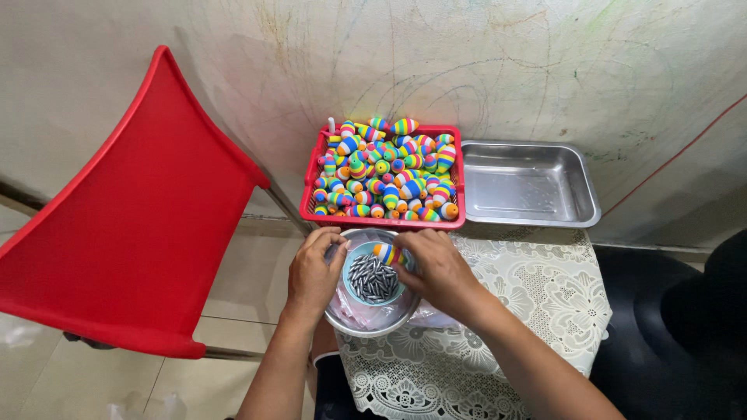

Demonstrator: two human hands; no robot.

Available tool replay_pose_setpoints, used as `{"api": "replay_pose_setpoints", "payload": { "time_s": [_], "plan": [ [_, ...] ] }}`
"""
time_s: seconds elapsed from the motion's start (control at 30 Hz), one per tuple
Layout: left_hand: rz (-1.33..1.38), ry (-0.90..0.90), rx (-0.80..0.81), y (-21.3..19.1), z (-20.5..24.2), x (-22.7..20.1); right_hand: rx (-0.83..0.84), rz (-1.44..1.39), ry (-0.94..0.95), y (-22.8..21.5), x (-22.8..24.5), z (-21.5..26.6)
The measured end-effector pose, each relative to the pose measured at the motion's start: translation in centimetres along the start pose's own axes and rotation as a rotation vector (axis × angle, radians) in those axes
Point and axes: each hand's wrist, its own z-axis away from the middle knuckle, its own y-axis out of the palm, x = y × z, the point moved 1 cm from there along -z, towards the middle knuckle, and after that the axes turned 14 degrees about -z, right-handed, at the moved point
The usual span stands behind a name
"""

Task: The person assembles fishing lures by inserting metal wires into small colorful plastic bodies and then places the completed lures into a metal tray.

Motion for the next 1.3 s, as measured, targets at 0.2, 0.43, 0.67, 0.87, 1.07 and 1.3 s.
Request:
{"api": "replay_pose_setpoints", "payload": {
  "time_s": [0.2,0.43,0.67,0.87,1.07,1.3],
  "plan": [
    [0.048,0.019,-0.12,-0.7,0.6,0.1,0.014,0.045,-0.052,1.7,0.0,1.2],
    [0.208,-0.043,-0.192,-4.5,3.1,-4.5,-0.068,-0.107,0.029,-0.2,2.9,1.8],
    [0.434,-0.083,-0.099,-4.1,5.9,-8.9,-0.266,-0.221,0.11,0.2,2.0,4.4],
    [0.619,-0.095,0.173,-1.2,7.1,-10.7,-0.293,-0.283,0.1,-0.3,2.4,5.3],
    [0.93,-0.11,0.289,1.2,7.3,-11.8,-0.372,-0.726,0.321,-0.2,0.9,7.0],
    [0.91,-0.113,0.294,3.0,7.6,-11.7,-0.416,-0.763,0.25,-0.7,1.8,6.4]
  ]
}}
